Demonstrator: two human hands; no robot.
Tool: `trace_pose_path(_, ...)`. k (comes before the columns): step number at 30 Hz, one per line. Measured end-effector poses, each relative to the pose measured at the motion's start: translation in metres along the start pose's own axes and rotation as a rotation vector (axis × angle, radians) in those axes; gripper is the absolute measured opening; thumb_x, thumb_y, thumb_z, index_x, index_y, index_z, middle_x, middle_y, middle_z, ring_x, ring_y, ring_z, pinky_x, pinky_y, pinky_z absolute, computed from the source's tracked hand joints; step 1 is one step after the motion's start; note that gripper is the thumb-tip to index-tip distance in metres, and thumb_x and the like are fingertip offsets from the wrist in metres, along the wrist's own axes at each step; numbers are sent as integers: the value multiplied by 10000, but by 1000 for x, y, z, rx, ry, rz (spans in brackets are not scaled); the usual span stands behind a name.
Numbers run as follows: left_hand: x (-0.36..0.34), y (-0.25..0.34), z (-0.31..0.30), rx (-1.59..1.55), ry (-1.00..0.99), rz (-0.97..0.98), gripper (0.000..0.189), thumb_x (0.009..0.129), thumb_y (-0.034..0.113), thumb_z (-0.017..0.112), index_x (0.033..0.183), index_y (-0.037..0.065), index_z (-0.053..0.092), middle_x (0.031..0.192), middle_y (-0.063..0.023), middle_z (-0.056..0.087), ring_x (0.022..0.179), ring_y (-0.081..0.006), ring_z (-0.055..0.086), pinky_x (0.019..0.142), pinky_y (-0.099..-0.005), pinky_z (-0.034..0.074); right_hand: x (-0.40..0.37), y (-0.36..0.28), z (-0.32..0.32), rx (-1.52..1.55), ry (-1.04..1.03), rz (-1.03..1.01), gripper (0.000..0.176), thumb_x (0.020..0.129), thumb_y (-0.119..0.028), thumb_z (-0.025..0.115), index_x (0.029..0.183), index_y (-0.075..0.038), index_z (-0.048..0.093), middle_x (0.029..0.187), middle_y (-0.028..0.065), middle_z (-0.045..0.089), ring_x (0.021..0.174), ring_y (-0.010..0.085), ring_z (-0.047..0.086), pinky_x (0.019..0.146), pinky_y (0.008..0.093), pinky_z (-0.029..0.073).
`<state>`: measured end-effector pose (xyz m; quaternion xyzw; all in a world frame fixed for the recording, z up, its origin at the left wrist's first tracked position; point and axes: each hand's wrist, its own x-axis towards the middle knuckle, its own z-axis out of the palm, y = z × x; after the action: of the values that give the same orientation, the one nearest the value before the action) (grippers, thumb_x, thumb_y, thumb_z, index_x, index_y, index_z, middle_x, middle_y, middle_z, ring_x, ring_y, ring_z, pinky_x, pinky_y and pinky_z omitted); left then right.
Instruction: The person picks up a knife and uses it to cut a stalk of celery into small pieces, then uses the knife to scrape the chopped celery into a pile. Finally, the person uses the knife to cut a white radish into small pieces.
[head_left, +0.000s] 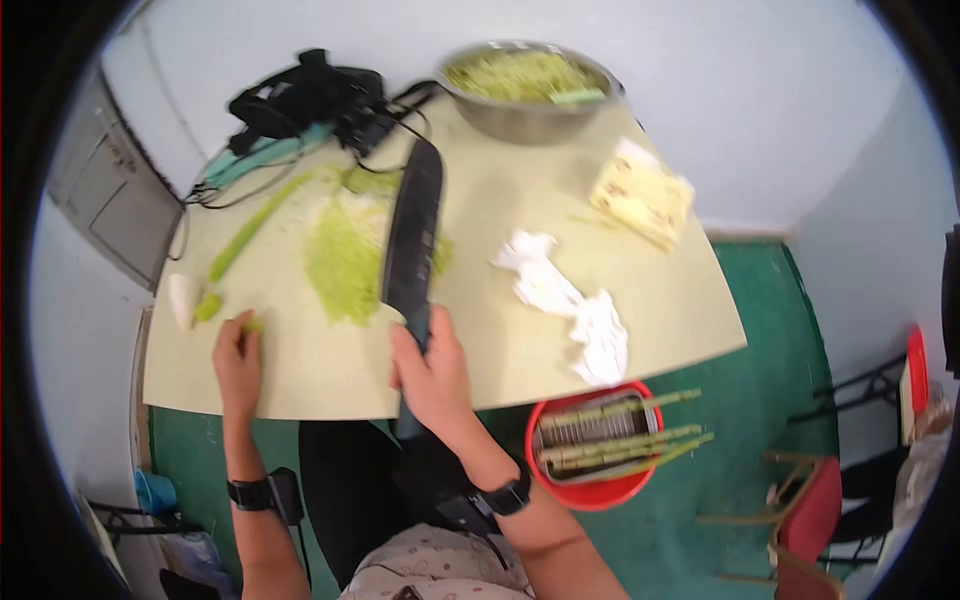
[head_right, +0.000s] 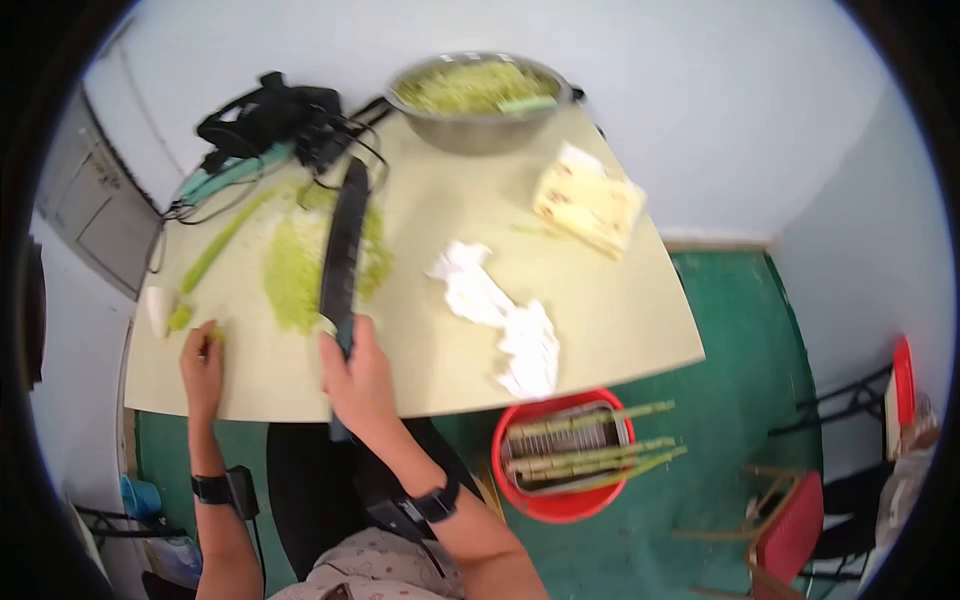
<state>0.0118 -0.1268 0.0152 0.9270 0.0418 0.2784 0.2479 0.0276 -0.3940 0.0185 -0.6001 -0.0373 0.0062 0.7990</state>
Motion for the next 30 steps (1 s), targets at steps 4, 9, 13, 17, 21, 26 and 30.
trace_pose_path(4,1,12,-1,-84,15,-30,241,815,-49,536,1050,-26,580,830,-108,535,679,-190,506,637,-274,426,-2,-4,-2,-28,-18,-19,212,905,-173,541,978,-5,434,552,44,494,454,125,532,437,274,414)
trace_pose_path(9,0,11,-4,-126,5,-41,260,783,-71,546,1036,-24,586,801,-111,519,651,-194,499,617,-272,423,-2,-5,0,-26,-25,-28,144,919,-129,507,957,-9,438,589,30,494,467,102,505,448,243,406)
trace_pose_path(13,0,6,-3,-166,24,-13,261,770,-73,555,1020,-11,596,809,-111,528,641,-207,501,603,-287,428,-2,-7,2,-30,-13,-36,114,926,-113,490,955,-13,441,599,32,493,468,102,494,455,231,407)
trace_pose_path(17,-1,7,-5,-192,39,-17,254,766,-71,563,1009,-8,602,819,-112,538,646,-216,511,602,-290,431,-2,-6,3,-61,-23,-55,118,928,-119,491,958,-15,445,607,29,493,466,98,493,447,227,409)
trace_pose_path(21,-1,4,-5,-186,33,-15,243,769,-64,559,1001,-8,607,819,-116,540,658,-226,516,607,-297,427,2,0,4,-68,-52,-63,163,918,-128,504,1012,-7,451,605,18,496,469,90,496,436,233,391)
trace_pose_path(26,-1,-19,6,-106,19,-103,300,866,36,534,1163,28,573,764,-44,486,662,-134,430,614,-282,392,4,2,5,-168,16,-17,247,889,-173,541,1042,-8,437,593,117,505,463,228,525,442,371,390)
trace_pose_path(30,-1,-23,6,-127,-14,-94,298,881,7,519,1174,26,563,897,-37,554,771,-112,459,716,-235,407,5,7,-1,-216,2,-116,239,901,-186,526,997,-1,409,625,90,491,478,198,533,449,325,405)
